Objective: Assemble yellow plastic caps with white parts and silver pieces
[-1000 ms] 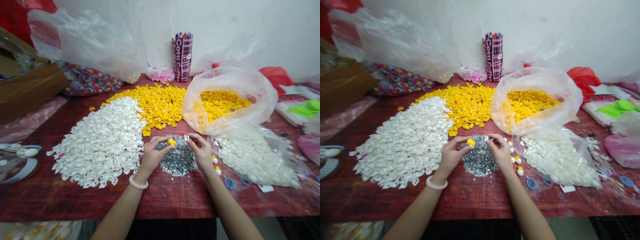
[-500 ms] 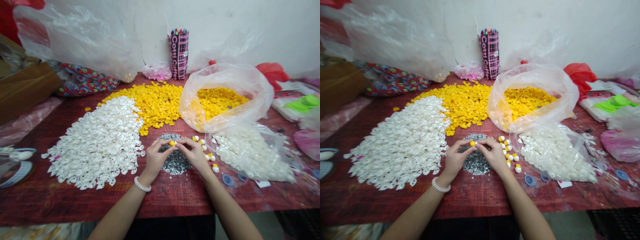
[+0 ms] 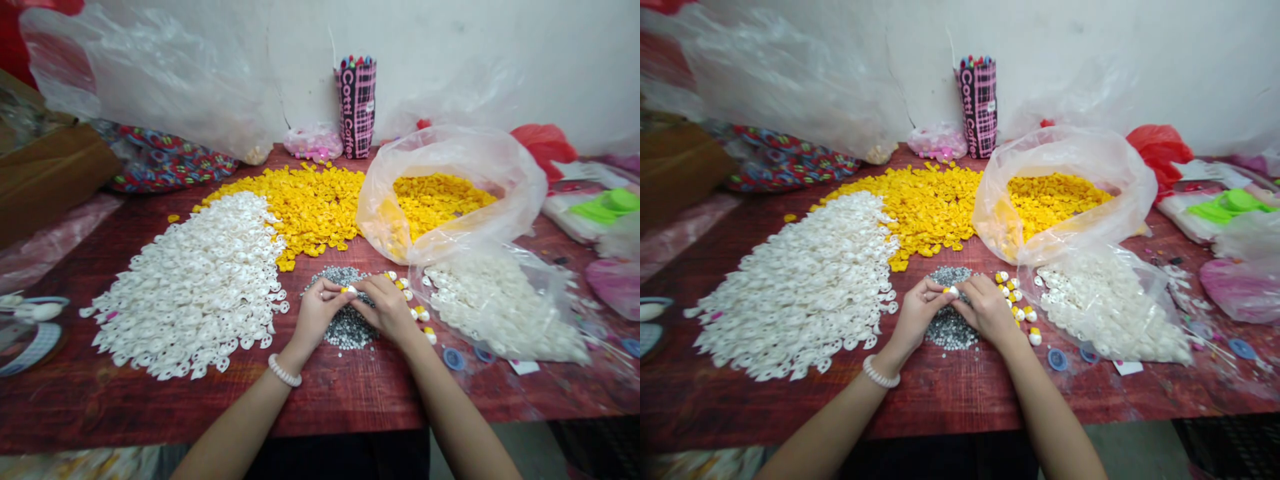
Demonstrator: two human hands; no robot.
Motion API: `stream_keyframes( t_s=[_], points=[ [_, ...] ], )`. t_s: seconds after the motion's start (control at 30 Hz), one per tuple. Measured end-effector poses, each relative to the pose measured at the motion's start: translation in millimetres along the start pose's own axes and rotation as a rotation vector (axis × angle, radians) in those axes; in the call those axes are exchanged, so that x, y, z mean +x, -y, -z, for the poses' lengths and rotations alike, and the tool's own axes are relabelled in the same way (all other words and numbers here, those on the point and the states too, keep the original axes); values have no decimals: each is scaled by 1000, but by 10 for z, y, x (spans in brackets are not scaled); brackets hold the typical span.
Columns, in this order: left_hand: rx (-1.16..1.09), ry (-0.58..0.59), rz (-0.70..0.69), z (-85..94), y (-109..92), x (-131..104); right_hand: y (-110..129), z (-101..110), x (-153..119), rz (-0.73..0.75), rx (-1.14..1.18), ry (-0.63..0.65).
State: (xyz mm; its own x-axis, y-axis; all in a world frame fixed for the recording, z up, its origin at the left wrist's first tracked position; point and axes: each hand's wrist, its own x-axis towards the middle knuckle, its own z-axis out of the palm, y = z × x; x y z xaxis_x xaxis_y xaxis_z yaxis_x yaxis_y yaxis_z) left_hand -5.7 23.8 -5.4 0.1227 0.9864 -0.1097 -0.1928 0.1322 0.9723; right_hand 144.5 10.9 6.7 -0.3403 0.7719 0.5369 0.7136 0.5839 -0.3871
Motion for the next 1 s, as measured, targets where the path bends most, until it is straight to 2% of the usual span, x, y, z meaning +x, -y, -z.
stream_keyframes(
  t_s=[0.1, 0.23, 0.33, 0.43, 0.6, 0.67, 0.7, 0.8, 0.9, 1.0],
  points=[
    [32, 17, -56, 39, -6, 35, -48, 81, 1, -32, -3, -36],
    [-77, -91, -89, 106, -62, 120, -342, 312, -36, -222, -112, -90],
    [-167, -185, -70, 146, -131, 165, -600, 457, -59, -298, -335, 70],
    [-241, -224, -53, 162, -177, 173, -724, 504, -36, -304, -582, 271],
    [-287, -225, -37, 163, -183, 160, -683, 538, 96, -271, -752, 549],
    [-305, -225, -37, 169, -182, 162, -617, 558, 204, -278, -757, 591],
    [-314, -226, -37, 173, -183, 165, -574, 553, 277, -292, -749, 570],
    [-334, -233, -45, 183, -180, 177, -429, 419, 563, -289, -676, 456],
    [-336, -234, -60, 189, -166, 191, -346, 108, 851, -208, -563, 435],
    [-327, -242, -62, 203, -147, 206, -386, -201, 1004, -176, -454, 424]
  ],
)
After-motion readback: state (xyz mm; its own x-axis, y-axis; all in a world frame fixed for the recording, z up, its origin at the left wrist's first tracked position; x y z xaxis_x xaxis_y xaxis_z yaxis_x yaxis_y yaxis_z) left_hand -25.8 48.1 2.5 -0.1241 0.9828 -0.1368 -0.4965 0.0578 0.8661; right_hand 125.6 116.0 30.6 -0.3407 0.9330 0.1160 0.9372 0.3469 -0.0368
